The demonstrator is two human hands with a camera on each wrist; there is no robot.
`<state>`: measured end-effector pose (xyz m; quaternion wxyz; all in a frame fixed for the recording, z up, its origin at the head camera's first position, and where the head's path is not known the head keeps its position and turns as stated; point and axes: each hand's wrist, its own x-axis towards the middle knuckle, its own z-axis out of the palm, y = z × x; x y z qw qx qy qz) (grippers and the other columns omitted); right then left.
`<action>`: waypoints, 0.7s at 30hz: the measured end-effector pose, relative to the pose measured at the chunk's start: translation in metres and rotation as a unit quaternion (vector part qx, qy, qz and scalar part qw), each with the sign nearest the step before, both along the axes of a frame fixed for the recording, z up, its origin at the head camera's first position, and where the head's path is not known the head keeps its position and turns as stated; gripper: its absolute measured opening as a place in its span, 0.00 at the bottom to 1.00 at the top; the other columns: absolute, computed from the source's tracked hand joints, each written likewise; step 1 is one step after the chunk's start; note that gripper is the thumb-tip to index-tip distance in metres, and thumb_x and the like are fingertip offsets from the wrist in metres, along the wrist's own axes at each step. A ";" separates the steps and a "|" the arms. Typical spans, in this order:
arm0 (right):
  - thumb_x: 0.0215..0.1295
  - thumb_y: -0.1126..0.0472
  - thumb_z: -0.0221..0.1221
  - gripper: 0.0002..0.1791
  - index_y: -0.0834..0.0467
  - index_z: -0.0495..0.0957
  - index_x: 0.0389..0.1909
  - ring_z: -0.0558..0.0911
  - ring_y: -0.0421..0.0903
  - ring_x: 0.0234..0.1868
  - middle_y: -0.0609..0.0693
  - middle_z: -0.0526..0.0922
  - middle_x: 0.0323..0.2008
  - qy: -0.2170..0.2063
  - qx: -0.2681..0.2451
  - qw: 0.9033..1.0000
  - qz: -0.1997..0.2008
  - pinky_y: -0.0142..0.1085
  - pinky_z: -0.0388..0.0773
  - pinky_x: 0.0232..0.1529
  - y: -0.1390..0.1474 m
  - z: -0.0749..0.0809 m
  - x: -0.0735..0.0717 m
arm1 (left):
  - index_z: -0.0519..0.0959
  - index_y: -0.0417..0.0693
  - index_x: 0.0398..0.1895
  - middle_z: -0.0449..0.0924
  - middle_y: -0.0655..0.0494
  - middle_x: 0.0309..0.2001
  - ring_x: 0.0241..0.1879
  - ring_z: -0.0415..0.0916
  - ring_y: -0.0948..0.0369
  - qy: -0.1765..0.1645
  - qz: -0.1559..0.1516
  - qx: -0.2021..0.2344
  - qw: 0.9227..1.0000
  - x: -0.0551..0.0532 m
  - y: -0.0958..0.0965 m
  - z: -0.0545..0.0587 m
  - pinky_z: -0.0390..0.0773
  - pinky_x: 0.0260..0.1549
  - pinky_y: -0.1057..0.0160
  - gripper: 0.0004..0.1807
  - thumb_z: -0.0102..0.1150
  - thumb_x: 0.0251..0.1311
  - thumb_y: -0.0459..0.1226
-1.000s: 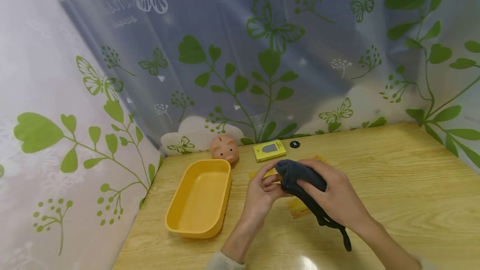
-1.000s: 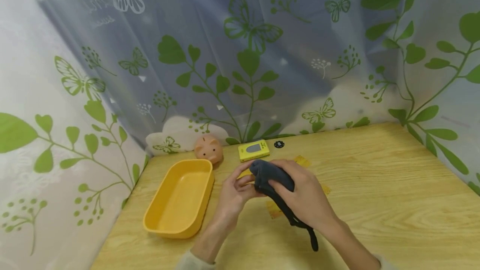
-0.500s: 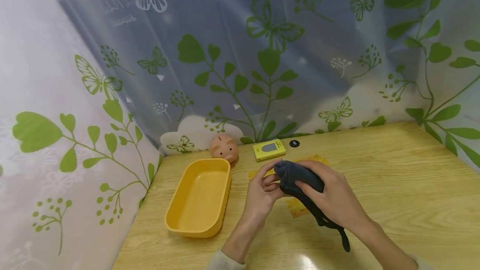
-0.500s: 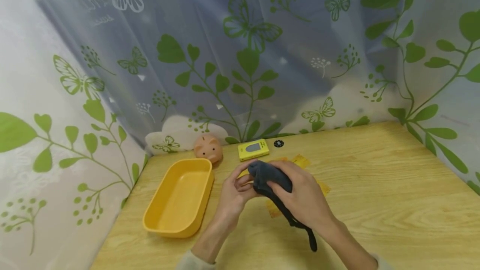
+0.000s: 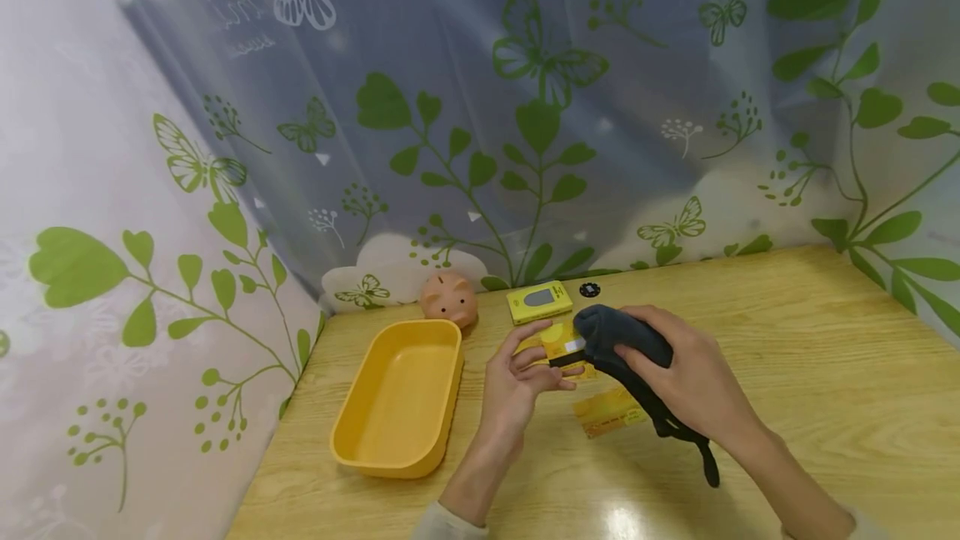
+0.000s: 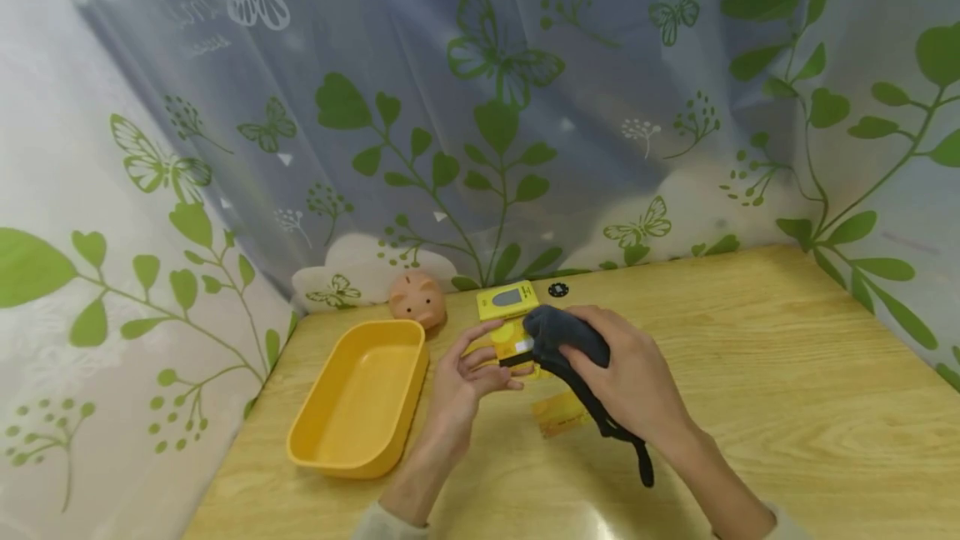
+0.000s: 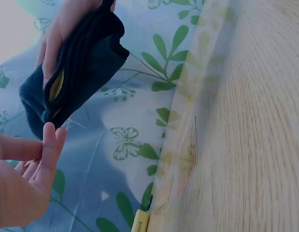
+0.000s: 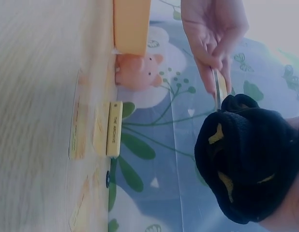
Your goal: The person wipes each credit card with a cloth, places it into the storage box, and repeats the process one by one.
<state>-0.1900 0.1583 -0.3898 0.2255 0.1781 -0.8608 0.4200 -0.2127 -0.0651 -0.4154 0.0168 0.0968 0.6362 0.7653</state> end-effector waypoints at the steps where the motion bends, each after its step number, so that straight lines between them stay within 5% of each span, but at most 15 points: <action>1: 0.69 0.62 0.68 0.22 0.56 0.79 0.63 0.87 0.57 0.45 0.59 0.85 0.55 -0.002 -0.001 1.000 -0.004 0.47 0.85 0.37 0.002 0.001 0.000 | 0.79 0.54 0.65 0.73 0.55 0.31 0.36 0.89 0.48 -0.001 0.001 0.003 1.000 0.000 0.000 0.000 0.89 0.42 0.48 0.35 0.57 0.59 0.15; 10: 0.69 0.60 0.68 0.24 0.59 0.78 0.64 0.85 0.65 0.47 0.64 0.83 0.57 0.007 -0.004 0.999 -0.045 0.58 0.85 0.39 0.019 0.006 -0.002 | 0.78 0.50 0.67 0.75 0.52 0.29 0.44 0.88 0.39 -0.012 0.004 0.026 1.000 -0.002 -0.004 0.001 0.88 0.44 0.47 0.33 0.55 0.61 0.17; 16: 0.69 0.59 0.68 0.25 0.57 0.78 0.65 0.86 0.65 0.46 0.64 0.83 0.57 0.007 -0.007 0.998 -0.062 0.54 0.84 0.37 0.027 0.011 -0.001 | 0.78 0.49 0.67 0.71 0.54 0.27 0.42 0.88 0.41 -0.014 0.006 0.024 1.000 -0.003 -0.006 0.002 0.88 0.45 0.45 0.31 0.54 0.63 0.17; 21: 0.69 0.58 0.69 0.25 0.56 0.79 0.65 0.86 0.62 0.45 0.62 0.84 0.57 0.003 -0.012 0.998 -0.065 0.41 0.83 0.35 0.029 0.013 -0.001 | 0.78 0.52 0.66 0.71 0.53 0.28 0.41 0.89 0.45 -0.009 0.013 0.011 1.000 -0.003 -0.007 0.003 0.88 0.43 0.48 0.30 0.53 0.66 0.19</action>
